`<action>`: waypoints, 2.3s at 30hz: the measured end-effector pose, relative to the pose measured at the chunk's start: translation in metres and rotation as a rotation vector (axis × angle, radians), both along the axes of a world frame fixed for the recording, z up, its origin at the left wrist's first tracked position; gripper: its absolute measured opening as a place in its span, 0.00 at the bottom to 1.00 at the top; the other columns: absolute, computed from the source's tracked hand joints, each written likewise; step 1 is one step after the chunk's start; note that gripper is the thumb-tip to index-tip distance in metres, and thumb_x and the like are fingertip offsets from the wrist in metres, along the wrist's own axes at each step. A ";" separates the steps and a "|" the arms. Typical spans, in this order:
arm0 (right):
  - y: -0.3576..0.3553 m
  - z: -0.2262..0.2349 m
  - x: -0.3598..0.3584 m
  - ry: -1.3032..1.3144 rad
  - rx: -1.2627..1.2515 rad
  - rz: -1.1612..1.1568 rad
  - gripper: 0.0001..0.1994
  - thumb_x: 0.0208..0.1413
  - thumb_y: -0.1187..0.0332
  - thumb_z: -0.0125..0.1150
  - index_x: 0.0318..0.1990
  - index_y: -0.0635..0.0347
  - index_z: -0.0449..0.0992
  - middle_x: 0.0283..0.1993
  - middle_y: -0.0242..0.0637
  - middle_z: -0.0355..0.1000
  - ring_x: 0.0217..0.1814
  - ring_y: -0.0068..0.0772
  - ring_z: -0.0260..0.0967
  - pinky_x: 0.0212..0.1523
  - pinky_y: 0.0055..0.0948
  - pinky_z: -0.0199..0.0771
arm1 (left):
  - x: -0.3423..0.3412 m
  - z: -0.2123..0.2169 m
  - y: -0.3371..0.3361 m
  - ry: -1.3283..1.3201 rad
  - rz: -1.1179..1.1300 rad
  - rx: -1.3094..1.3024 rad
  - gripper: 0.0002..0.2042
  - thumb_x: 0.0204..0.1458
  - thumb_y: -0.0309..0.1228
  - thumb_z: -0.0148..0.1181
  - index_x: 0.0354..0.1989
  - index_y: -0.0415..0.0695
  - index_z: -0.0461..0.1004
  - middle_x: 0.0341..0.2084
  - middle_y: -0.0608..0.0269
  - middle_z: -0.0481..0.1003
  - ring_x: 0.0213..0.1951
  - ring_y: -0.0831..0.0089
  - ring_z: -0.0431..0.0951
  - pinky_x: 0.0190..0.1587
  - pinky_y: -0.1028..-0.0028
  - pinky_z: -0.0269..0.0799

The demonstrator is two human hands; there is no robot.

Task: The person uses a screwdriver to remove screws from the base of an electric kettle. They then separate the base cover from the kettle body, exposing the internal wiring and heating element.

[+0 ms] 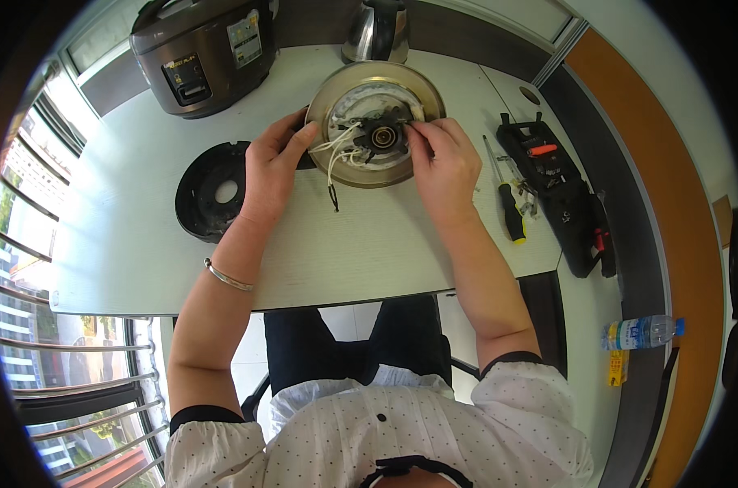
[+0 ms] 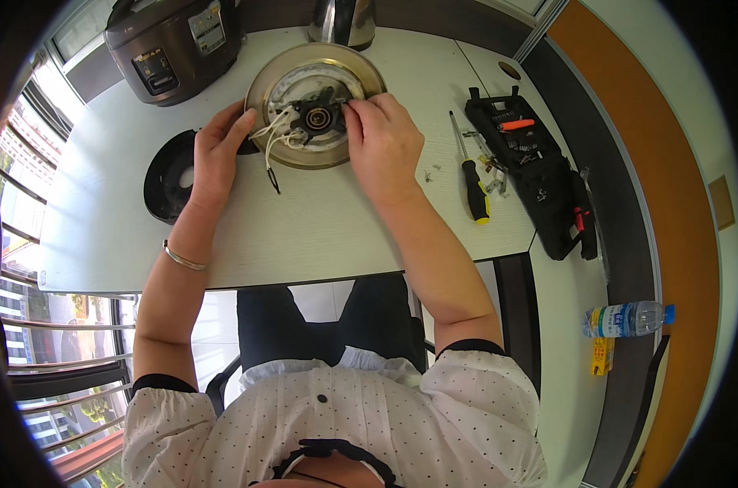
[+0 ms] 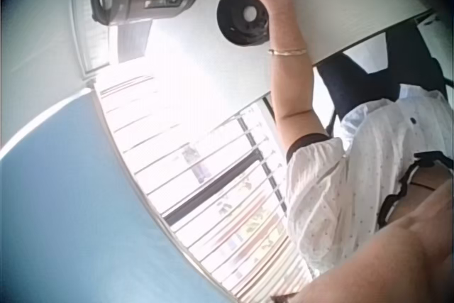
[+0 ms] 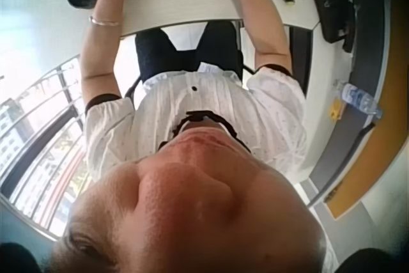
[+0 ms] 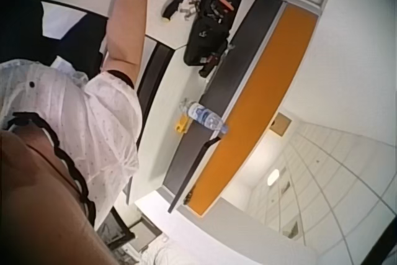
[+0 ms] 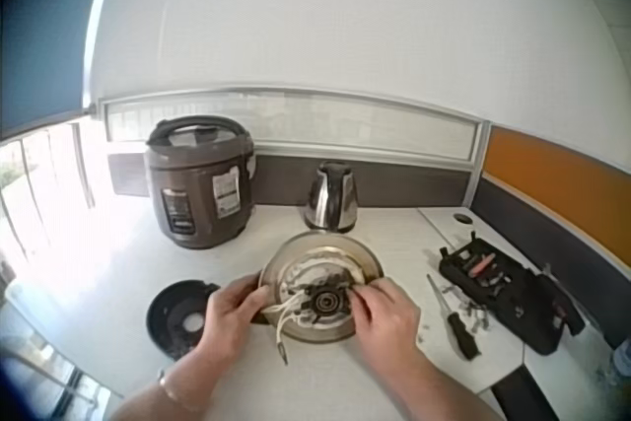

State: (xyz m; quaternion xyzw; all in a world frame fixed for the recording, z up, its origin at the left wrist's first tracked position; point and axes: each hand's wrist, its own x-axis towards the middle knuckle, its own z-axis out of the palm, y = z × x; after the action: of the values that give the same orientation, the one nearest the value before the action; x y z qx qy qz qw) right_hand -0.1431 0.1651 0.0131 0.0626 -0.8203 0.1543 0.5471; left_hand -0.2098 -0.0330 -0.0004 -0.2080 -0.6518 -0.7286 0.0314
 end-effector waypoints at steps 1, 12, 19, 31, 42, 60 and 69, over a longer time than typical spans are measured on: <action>0.000 0.000 0.000 0.006 0.009 -0.001 0.04 0.43 0.73 0.65 0.26 0.59 0.76 0.25 0.32 0.69 0.26 0.34 0.69 0.24 0.29 0.69 | 0.001 0.000 0.000 0.003 0.002 0.003 0.20 0.55 0.32 0.57 0.51 0.30 0.68 0.42 0.56 0.75 0.44 0.77 0.72 0.50 0.78 0.65; 0.004 0.003 0.001 0.003 0.153 0.020 0.05 0.41 0.76 0.64 0.27 0.60 0.74 0.28 0.34 0.69 0.28 0.37 0.69 0.26 0.31 0.70 | -0.001 -0.001 0.000 0.017 -0.011 0.001 0.19 0.54 0.32 0.57 0.51 0.31 0.69 0.41 0.57 0.75 0.43 0.77 0.72 0.49 0.78 0.66; 0.008 0.004 0.000 0.011 0.237 0.055 0.06 0.39 0.77 0.64 0.29 0.61 0.75 0.29 0.35 0.69 0.29 0.37 0.70 0.28 0.31 0.72 | -0.001 -0.001 0.000 0.038 0.007 -0.038 0.19 0.54 0.32 0.58 0.51 0.33 0.70 0.35 0.61 0.76 0.37 0.80 0.72 0.46 0.80 0.67; 0.005 0.006 0.004 -0.069 0.054 0.039 0.04 0.41 0.74 0.65 0.26 0.59 0.76 0.26 0.32 0.69 0.26 0.33 0.69 0.24 0.29 0.70 | -0.002 -0.001 -0.001 0.029 0.025 -0.058 0.19 0.53 0.34 0.60 0.50 0.35 0.71 0.33 0.62 0.76 0.35 0.81 0.71 0.44 0.80 0.67; 0.004 0.005 0.004 -0.037 0.097 0.021 0.04 0.42 0.75 0.65 0.26 0.61 0.75 0.26 0.34 0.70 0.24 0.36 0.69 0.24 0.29 0.69 | 0.000 0.000 0.000 0.018 0.019 -0.026 0.19 0.53 0.33 0.60 0.50 0.34 0.71 0.33 0.62 0.76 0.35 0.81 0.71 0.43 0.81 0.67; 0.005 0.006 0.007 -0.071 0.135 0.005 0.04 0.42 0.74 0.65 0.28 0.59 0.76 0.27 0.32 0.69 0.26 0.35 0.69 0.25 0.29 0.70 | 0.002 0.003 0.000 0.017 0.019 -0.037 0.19 0.53 0.33 0.60 0.50 0.34 0.71 0.34 0.62 0.76 0.36 0.81 0.72 0.44 0.80 0.68; 0.002 0.003 0.007 -0.061 0.107 -0.004 0.04 0.42 0.75 0.64 0.27 0.59 0.75 0.26 0.33 0.69 0.26 0.36 0.69 0.25 0.30 0.70 | -0.003 -0.001 -0.001 0.025 0.018 -0.051 0.19 0.52 0.33 0.60 0.50 0.34 0.71 0.32 0.63 0.76 0.35 0.81 0.72 0.42 0.81 0.67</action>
State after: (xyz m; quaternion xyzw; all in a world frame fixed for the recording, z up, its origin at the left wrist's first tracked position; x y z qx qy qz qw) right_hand -0.1362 0.1670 0.0160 0.0855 -0.8438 0.1112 0.5181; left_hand -0.2126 -0.0340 -0.0016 -0.2122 -0.6715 -0.7088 0.0408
